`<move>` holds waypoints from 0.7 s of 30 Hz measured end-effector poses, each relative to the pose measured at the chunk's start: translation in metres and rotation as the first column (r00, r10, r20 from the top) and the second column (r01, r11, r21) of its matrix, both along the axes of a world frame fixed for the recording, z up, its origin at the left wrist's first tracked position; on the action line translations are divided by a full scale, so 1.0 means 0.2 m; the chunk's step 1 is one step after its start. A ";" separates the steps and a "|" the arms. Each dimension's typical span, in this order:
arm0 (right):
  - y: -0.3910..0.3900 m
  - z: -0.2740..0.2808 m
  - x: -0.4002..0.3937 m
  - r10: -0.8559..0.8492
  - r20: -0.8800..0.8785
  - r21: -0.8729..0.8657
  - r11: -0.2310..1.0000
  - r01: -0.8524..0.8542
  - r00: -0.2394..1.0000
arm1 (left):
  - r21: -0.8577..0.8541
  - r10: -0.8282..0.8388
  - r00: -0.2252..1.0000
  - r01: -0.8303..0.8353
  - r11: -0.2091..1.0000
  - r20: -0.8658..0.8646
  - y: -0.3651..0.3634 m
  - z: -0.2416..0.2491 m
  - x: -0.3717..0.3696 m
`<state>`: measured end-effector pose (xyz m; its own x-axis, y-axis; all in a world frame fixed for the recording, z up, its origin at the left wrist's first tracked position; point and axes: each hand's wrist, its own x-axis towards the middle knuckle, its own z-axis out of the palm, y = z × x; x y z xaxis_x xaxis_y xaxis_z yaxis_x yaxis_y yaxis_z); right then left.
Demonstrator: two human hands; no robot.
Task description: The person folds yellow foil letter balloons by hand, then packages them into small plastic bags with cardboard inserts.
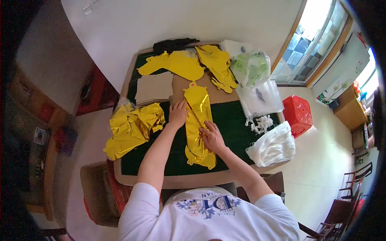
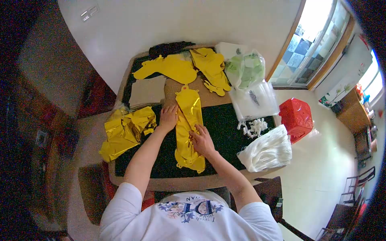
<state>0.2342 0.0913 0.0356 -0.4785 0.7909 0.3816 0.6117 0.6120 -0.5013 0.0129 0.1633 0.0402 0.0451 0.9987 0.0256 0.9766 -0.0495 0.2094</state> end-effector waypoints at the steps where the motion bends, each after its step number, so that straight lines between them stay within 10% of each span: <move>1: 0.00 0.00 0.00 -0.005 -0.001 -0.002 1.000 0.005 1.000 | -0.028 0.029 0.999 -0.030 0.999 -0.026 0.02 0.00 0.00; 7: 0.01 0.00 0.00 0.003 -0.018 -0.033 0.999 -0.003 1.000 | 0.191 -0.065 0.995 0.077 0.979 -0.070 0.06 -0.04 -0.03; 21: 0.02 -0.03 0.01 0.026 0.023 0.003 1.000 -0.026 0.999 | 0.064 -0.023 0.990 0.032 0.997 -0.138 0.09 -0.03 -0.02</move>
<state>0.2356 0.0947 0.0297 -0.5077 0.7767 0.3728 0.6066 0.6295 -0.4855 0.0097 0.1812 0.0335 0.0806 0.9933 0.0825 0.9939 -0.0863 0.0687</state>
